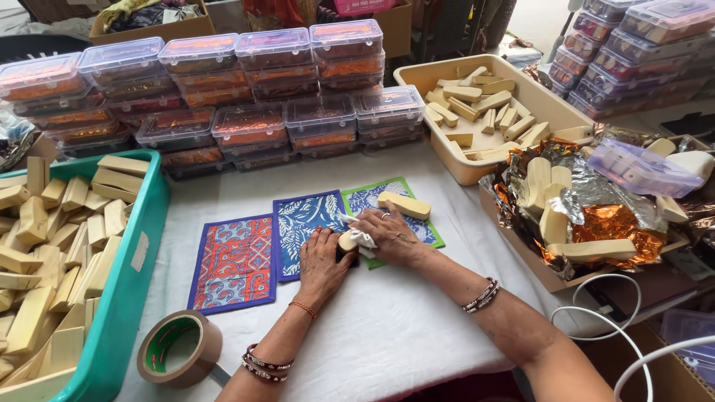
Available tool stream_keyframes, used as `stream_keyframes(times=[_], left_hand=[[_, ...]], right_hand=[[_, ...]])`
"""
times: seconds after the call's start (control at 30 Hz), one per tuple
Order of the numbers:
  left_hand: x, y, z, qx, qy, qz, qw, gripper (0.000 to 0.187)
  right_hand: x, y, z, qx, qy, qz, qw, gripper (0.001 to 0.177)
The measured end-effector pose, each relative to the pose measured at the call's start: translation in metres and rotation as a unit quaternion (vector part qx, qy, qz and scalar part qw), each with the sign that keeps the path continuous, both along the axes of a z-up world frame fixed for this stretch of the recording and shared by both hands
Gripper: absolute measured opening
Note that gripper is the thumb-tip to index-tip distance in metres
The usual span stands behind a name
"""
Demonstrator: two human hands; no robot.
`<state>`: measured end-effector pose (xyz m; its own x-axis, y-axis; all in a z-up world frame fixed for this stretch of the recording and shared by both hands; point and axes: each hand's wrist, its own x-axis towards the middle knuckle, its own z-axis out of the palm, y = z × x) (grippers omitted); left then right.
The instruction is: Cleaning wooden blocks with a cloth and wrapping them in decorative gold foil.
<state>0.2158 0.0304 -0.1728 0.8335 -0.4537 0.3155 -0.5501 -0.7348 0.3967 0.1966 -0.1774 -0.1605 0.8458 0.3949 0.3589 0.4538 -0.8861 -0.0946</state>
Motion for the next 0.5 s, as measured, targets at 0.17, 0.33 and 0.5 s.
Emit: stream_keyframes(times=[0.17,0.33,0.5], left_hand=[[0.002,0.000,-0.006,0.001,0.004,0.005,1.000,0.053],[-0.002,0.000,0.001,-0.034,0.003,-0.003,0.999,0.059],[0.011,0.005,-0.021,-0.040,-0.030,-0.011,0.999,0.054]], right_hand=[[0.002,-0.017,-0.002,0.001,0.010,-0.064,0.998,0.062],[0.002,-0.021,-0.016,0.038,-0.118,-0.021,0.992,0.058],[-0.004,0.008,-0.011,0.066,-0.116,0.080,0.988,0.068]])
